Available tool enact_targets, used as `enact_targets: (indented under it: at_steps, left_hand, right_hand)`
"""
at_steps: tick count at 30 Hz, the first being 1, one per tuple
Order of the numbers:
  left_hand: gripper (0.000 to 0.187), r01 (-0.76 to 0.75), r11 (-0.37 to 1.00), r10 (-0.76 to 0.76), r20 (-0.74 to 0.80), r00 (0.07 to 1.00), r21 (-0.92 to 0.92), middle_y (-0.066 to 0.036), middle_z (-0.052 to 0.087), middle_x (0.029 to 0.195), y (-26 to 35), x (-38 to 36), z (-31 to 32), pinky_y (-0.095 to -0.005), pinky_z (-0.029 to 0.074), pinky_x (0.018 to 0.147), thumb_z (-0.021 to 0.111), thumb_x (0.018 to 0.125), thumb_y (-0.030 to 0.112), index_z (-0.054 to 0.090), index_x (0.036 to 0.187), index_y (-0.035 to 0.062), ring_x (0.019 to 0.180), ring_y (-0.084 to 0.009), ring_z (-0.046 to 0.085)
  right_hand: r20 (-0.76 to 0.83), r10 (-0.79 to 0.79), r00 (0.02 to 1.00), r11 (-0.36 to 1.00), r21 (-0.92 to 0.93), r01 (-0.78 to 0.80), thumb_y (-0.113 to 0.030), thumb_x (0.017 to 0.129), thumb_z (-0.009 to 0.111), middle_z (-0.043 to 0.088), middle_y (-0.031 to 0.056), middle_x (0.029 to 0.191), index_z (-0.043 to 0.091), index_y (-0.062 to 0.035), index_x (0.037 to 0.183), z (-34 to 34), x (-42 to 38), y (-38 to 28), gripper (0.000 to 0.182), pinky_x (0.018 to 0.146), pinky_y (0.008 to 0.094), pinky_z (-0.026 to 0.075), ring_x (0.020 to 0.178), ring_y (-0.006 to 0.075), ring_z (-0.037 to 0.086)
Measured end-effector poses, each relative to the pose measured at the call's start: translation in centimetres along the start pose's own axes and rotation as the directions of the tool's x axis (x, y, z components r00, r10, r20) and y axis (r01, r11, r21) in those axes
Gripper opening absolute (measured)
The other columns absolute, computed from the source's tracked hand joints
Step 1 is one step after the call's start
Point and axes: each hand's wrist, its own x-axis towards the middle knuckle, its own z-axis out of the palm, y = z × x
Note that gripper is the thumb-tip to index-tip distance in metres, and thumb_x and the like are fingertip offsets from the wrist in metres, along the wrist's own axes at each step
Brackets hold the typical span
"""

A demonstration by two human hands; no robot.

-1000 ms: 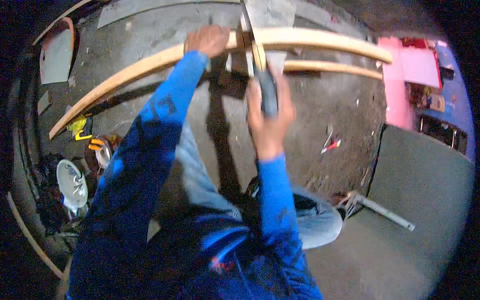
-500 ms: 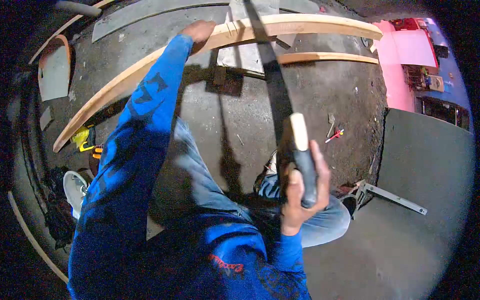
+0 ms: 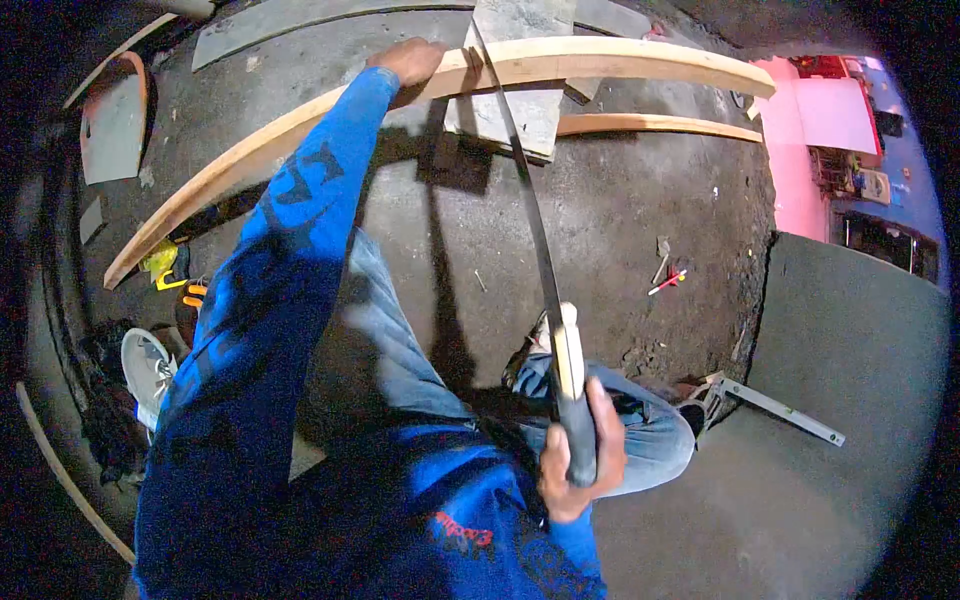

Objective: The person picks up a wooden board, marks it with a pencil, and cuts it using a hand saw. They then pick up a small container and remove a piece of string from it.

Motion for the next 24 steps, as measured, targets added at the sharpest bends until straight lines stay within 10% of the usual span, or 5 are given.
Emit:
enact_targets:
  at_steps: [24]
  left_hand:
    - [0.058, -0.006, 0.999, 0.01, 0.076, 0.997, -0.049, -0.022, 0.053, 0.131, -0.9, 1.7, 0.7, -0.0479, 0.036, 0.103, 0.032, 0.092, 0.046, 0.057, 0.124, 0.0046, 0.12, -0.0395, 0.051]
  right_hand:
    - [-0.054, -0.065, 0.996, 0.987, -0.153, 0.056, -0.036, 0.085, 0.065, 0.063, 0.0242, 0.11, 0.056, 0.0097, 0.118, -2.7, -3.9, -0.4, 0.057, 0.088, 0.0381, 0.049, 0.098, 0.0305, 0.063]
